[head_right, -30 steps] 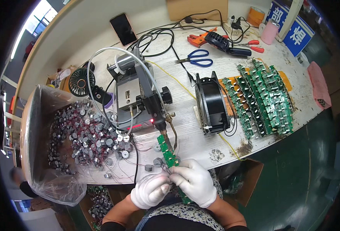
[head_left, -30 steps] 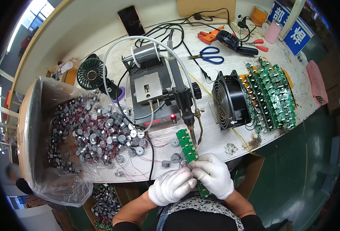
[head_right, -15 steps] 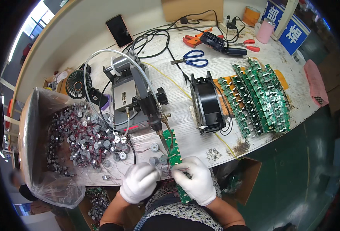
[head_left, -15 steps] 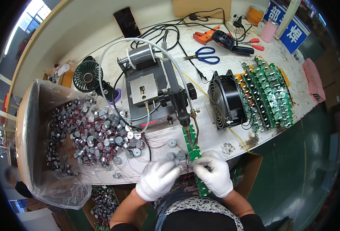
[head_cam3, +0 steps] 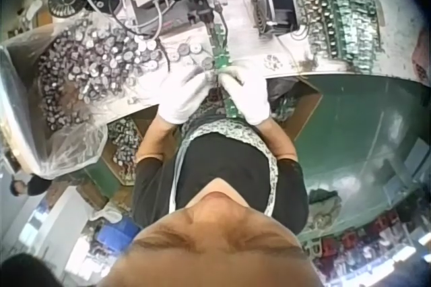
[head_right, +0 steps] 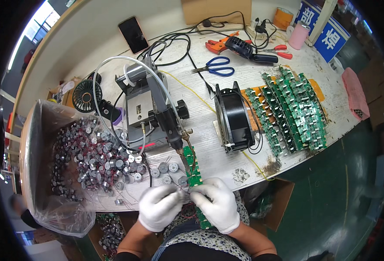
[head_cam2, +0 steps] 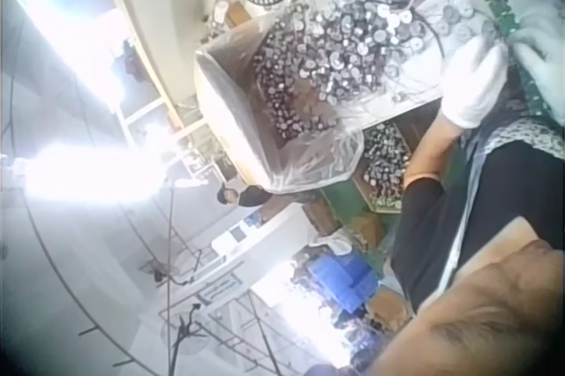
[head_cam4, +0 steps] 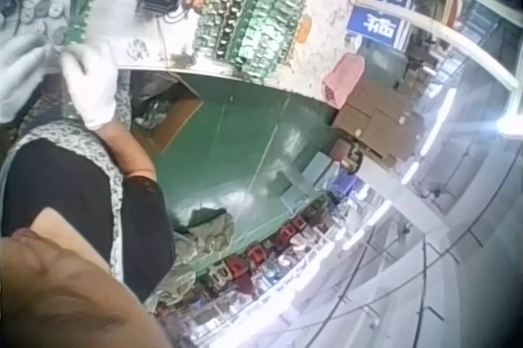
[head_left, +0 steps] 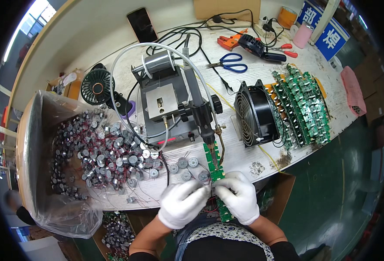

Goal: The person assembles electronic components by attaching small metal components to circuit boards using an assembly machine.

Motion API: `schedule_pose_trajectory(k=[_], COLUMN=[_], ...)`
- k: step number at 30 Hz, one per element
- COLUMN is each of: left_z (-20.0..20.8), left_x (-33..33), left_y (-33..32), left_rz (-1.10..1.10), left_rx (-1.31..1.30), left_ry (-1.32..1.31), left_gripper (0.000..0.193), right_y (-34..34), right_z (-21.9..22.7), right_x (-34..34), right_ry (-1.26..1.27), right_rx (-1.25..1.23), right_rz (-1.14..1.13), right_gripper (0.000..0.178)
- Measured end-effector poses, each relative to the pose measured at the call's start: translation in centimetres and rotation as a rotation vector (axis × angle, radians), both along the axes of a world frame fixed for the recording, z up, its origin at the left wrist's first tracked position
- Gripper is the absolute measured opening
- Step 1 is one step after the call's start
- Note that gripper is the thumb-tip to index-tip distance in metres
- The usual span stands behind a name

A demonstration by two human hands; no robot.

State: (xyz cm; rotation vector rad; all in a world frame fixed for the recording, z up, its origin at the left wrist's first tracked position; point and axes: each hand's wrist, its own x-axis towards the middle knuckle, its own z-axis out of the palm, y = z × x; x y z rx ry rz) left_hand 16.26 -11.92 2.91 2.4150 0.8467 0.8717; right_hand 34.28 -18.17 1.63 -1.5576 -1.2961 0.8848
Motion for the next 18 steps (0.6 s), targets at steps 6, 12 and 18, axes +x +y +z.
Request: schedule_pose_trajectory(k=[6,12,18], left_z=[-1.5,-1.2,-1.5], left_x=[1.8,2.2,1.4], left_y=[-0.7,0.2,0.5], left_rz=[0.042,0.077,0.266], left_rx=[-0.038,-0.272,-0.785], left_ry=[0.019,-0.123,-0.218], left_gripper=[0.025,0.017,0.012], right_y=[-0.2,-0.3,-0.5], right_z=[0.1,0.5,0.8], right_x=[0.2,0.9,1.1], right_ry=[0.030,-0.001,-0.015], right_rx=[-0.032,-0.027,-0.013], right_rz=[-0.035,-0.001,-0.079], right_gripper=[0.014,0.016,0.025])
